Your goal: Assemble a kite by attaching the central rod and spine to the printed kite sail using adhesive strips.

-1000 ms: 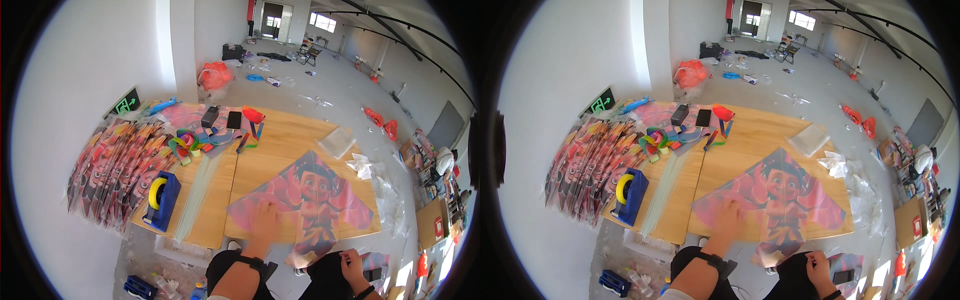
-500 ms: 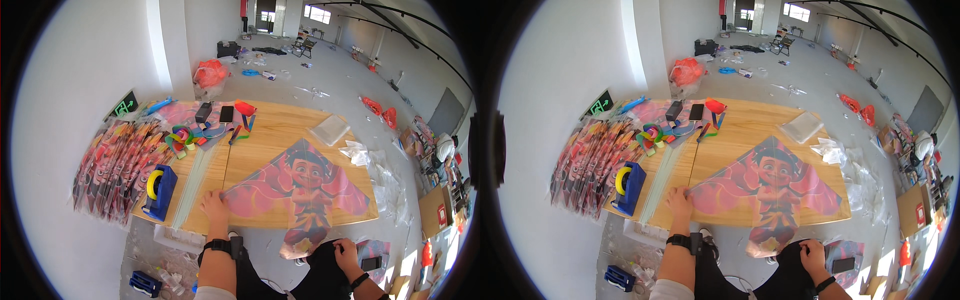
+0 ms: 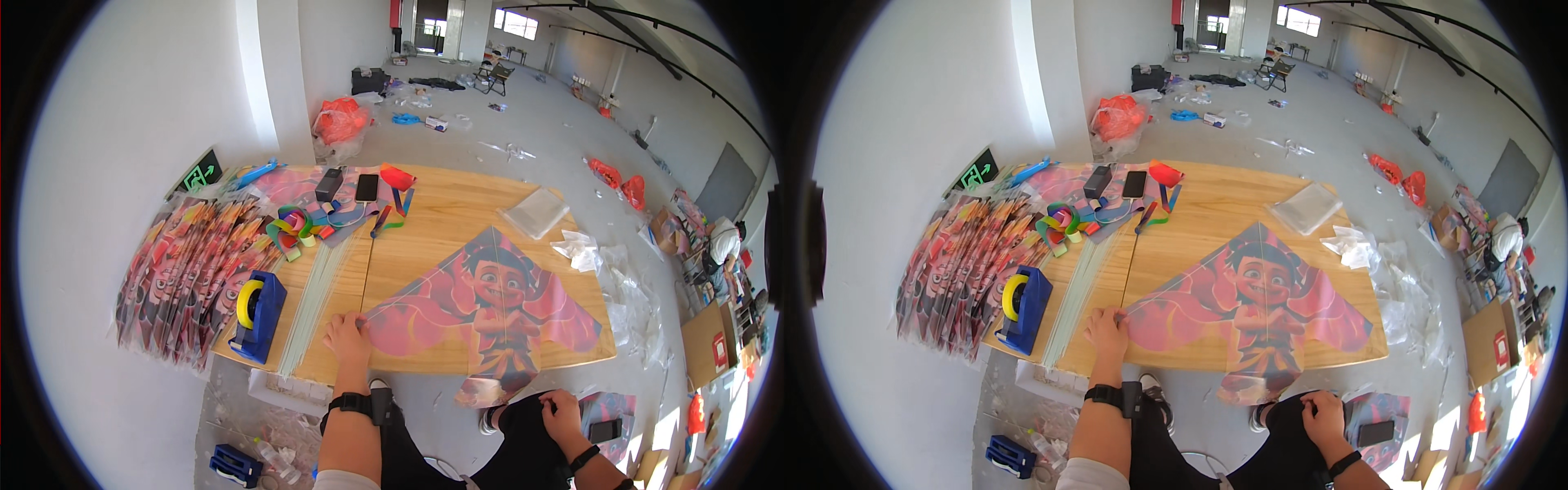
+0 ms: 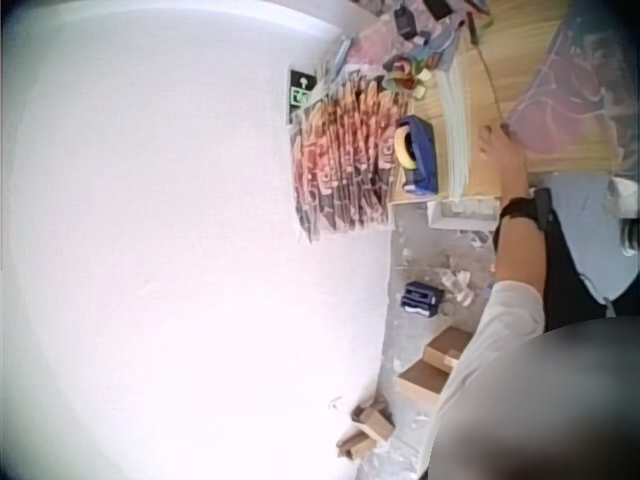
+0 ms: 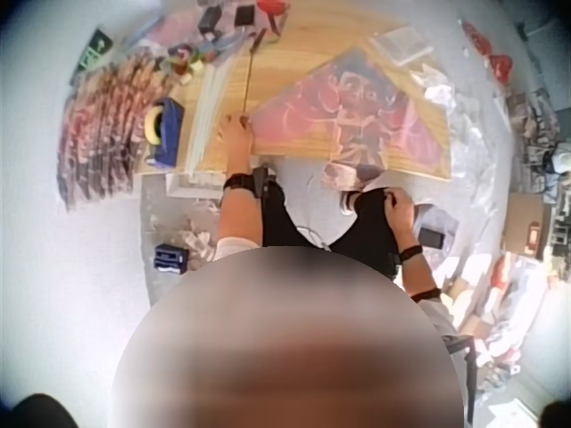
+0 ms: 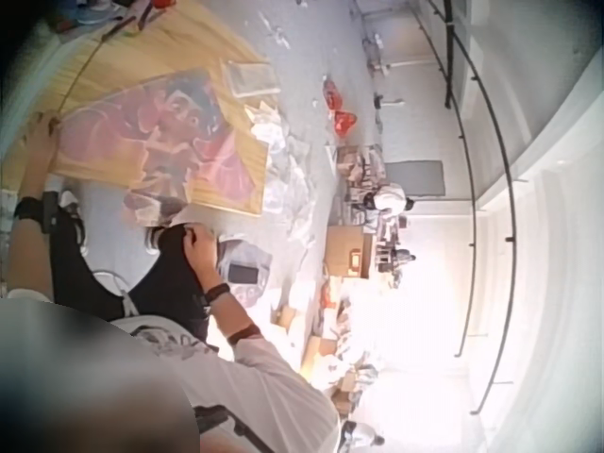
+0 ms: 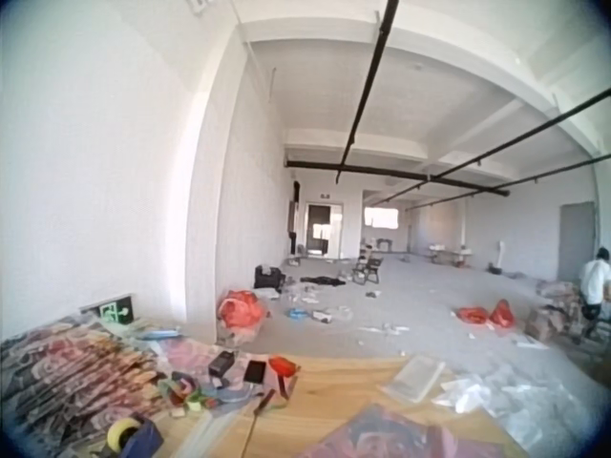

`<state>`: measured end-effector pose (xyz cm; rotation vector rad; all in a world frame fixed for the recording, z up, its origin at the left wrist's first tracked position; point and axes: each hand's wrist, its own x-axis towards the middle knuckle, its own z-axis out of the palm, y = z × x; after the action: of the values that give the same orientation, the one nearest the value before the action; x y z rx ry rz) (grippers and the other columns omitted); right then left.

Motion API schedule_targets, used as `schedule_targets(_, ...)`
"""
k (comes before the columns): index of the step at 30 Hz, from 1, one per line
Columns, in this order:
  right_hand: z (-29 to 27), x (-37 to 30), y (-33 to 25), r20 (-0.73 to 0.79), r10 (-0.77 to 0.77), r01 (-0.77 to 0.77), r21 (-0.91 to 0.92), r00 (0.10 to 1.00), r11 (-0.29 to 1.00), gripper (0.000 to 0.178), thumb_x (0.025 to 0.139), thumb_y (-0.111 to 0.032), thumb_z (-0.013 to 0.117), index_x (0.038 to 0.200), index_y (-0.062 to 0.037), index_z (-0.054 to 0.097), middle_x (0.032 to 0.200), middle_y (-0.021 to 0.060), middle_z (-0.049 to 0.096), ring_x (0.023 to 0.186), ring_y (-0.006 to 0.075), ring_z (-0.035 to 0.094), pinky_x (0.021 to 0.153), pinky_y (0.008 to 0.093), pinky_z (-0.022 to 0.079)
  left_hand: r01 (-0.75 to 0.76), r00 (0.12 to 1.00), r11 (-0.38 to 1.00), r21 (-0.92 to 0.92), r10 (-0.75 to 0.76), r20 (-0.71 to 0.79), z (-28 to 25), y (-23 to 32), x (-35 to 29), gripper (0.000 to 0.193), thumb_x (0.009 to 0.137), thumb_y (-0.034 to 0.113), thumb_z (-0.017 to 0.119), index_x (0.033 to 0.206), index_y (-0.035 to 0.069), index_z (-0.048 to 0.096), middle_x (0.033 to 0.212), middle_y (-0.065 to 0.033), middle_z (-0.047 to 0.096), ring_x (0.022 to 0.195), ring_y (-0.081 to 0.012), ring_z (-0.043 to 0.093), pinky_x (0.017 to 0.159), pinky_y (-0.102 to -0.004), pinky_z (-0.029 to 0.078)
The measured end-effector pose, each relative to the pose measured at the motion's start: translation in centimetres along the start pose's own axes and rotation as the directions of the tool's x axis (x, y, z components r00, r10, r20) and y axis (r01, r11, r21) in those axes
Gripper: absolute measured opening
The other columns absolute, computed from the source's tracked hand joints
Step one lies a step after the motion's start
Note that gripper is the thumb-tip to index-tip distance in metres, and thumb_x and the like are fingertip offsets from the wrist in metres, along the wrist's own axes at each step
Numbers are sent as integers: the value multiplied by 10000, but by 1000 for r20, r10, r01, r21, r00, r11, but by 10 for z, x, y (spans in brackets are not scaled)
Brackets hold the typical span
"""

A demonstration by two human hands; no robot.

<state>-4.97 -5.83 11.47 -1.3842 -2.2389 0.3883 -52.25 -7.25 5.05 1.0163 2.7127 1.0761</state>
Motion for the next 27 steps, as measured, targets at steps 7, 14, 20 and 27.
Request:
schedule_targets(7, 5, -2, 4, 29, 32, -31, -32, 999, 999, 75, 803, -73, 636, 853, -98, 685, 846, 91, 679, 836, 310, 640, 799, 429, 465, 15, 1000, 1000, 17, -15, -24, 4, -1, 1, 218, 790, 183, 761, 992, 225, 693, 1094, -23, 581, 1136, -280, 500, 938, -470, 323)
schedule_targets(14, 3, -1, 1, 36, 45, -44, -38, 998, 998, 72, 807, -81, 635, 854, -100, 686, 846, 92, 679, 841, 311, 639, 808, 428, 461, 27, 999, 999, 29, -26, -47, 5, 5, 0, 173, 820, 180, 731, 983, 219, 687, 1078, -24, 584, 1118, -283, 509, 926, -471, 328)
schedule_targets(20, 2, 0, -2, 28, 41, -40, -43, 999, 998, 71, 809, -78, 634, 854, -96, 686, 846, 94, 684, 840, 314, 642, 804, 433, 464, 76, 988, 996, -51, -82, -135, 11, -2, 8, 192, 857, 135, 669, 1043, 181, 668, 1083, -44, 632, 1091, -289, 551, 923, -485, 349)
schedule_targets(27, 7, 2, -2, -30, 35, -34, 37, 999, 999, 75, 805, -88, 640, 859, -95, 692, 853, 91, 688, 852, 310, 647, 797, 438, 465, 36, 963, 918, -395, -137, -231, 26, -38, 22, 239, 860, 106, 634, 1099, 100, 636, 1011, -85, 668, 933, -289, 629, 860, -439, 453)
